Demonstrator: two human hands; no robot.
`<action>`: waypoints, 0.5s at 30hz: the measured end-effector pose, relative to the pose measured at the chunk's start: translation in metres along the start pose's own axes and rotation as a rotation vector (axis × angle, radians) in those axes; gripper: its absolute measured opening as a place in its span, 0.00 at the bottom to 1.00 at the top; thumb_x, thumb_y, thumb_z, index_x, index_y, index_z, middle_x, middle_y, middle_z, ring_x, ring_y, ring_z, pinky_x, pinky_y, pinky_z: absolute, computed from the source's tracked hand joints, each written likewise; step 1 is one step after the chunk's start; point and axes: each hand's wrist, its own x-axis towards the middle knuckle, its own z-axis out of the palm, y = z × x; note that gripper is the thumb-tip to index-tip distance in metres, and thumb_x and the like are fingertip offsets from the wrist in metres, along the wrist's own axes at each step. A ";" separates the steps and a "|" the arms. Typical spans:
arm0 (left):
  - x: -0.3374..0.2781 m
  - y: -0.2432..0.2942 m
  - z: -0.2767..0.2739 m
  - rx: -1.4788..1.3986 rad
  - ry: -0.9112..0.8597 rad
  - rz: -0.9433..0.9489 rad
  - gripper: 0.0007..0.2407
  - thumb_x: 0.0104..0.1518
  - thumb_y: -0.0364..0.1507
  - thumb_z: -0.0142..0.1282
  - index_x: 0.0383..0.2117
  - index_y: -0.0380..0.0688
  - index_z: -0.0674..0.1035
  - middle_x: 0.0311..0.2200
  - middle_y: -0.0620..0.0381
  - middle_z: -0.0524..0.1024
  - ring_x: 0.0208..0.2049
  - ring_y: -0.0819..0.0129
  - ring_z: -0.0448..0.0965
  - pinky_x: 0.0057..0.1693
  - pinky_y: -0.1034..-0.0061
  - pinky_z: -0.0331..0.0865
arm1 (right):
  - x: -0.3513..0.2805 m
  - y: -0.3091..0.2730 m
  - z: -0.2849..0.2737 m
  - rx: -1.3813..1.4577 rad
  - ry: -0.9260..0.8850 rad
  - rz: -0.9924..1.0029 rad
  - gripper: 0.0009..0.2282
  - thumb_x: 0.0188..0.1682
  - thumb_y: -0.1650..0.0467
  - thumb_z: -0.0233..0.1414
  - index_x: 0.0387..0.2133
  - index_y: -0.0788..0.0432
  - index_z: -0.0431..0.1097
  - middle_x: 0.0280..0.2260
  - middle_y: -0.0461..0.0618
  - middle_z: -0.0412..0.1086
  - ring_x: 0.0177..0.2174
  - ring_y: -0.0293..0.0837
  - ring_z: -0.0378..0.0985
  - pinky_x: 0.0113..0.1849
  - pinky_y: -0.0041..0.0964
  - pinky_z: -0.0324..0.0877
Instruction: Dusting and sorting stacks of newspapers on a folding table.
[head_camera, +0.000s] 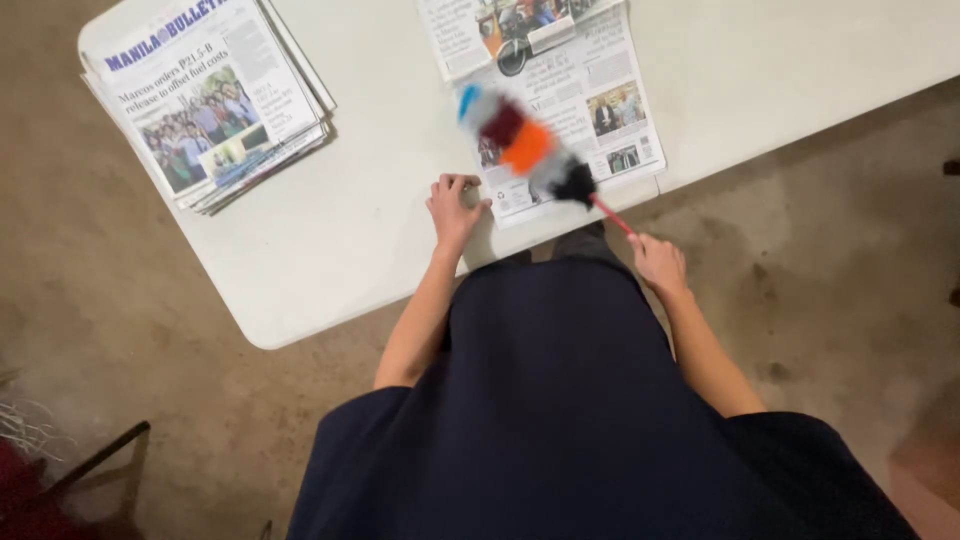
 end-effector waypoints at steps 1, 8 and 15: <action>0.007 0.003 -0.007 -0.008 0.026 0.002 0.19 0.39 0.34 0.75 0.39 0.55 0.81 0.44 0.60 0.71 0.50 0.55 0.69 0.54 0.55 0.61 | 0.015 -0.004 -0.002 0.049 0.019 0.017 0.22 0.60 0.55 0.41 0.33 0.58 0.75 0.29 0.71 0.73 0.34 0.73 0.74 0.37 0.66 0.68; 0.001 0.022 0.024 -0.002 0.252 0.134 0.17 0.52 0.22 0.61 0.50 0.50 0.77 0.55 0.51 0.69 0.59 0.50 0.67 0.61 0.55 0.61 | 0.106 -0.045 -0.034 0.169 0.140 -0.192 0.18 0.60 0.59 0.43 0.36 0.58 0.76 0.29 0.69 0.73 0.32 0.71 0.76 0.36 0.63 0.70; 0.002 0.086 0.082 -0.005 0.217 0.288 0.15 0.57 0.25 0.60 0.50 0.49 0.76 0.62 0.47 0.64 0.66 0.46 0.61 0.68 0.50 0.56 | 0.203 -0.033 -0.092 -0.059 0.175 -0.193 0.19 0.59 0.60 0.44 0.30 0.59 0.78 0.28 0.66 0.75 0.30 0.68 0.78 0.36 0.64 0.70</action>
